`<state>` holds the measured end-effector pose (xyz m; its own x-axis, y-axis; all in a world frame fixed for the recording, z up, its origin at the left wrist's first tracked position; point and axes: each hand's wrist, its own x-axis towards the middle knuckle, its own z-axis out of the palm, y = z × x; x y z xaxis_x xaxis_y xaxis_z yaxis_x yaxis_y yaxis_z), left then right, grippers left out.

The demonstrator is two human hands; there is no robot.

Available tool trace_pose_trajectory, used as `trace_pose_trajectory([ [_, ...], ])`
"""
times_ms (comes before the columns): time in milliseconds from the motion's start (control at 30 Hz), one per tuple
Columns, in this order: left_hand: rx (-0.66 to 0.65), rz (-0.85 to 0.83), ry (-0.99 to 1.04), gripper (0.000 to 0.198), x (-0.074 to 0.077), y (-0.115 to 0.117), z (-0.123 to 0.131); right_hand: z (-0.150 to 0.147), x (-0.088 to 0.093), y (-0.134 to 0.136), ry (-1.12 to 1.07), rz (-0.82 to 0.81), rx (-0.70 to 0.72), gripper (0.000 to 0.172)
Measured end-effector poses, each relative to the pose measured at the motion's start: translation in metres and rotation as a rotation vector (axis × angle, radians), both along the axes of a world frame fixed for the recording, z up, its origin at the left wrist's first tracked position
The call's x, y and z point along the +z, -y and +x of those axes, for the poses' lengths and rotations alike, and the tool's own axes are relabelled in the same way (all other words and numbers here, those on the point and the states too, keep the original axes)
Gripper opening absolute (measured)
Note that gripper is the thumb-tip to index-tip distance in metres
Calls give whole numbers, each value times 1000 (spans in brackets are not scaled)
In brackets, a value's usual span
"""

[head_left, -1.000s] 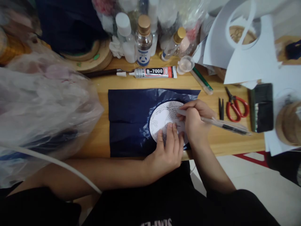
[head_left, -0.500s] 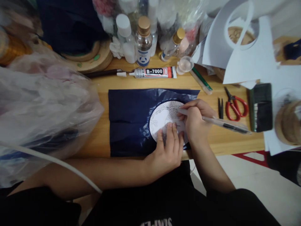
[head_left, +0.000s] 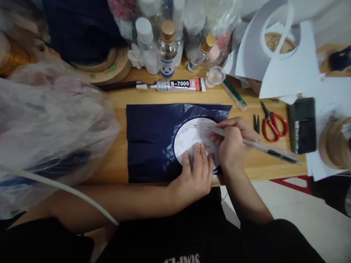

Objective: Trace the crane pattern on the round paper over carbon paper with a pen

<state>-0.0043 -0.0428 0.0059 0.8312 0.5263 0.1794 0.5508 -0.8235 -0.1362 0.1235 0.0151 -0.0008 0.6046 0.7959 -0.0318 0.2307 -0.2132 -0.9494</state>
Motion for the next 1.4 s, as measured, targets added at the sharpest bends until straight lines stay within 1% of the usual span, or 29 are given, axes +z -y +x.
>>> trace_pose_trajectory([
  [100,-1,-3,3,73,-1,0,0,1,-1,1,49,3,-9,19],
  [267,-2,1,-5,75,-2,1,0,4,-3,1,140,-30,86,19],
  [600,0,0,-7,73,-1,0,0,4,-4,1,136,-8,115,19],
  [767,-2,-8,-3,73,0,0,0,4,-3,0,124,-29,112,18],
  [1000,1,3,4,75,-2,1,0,4,-3,-1,113,3,92,19],
  [1400,4,6,4,70,-1,0,1,1,1,-4,102,-19,57,20],
])
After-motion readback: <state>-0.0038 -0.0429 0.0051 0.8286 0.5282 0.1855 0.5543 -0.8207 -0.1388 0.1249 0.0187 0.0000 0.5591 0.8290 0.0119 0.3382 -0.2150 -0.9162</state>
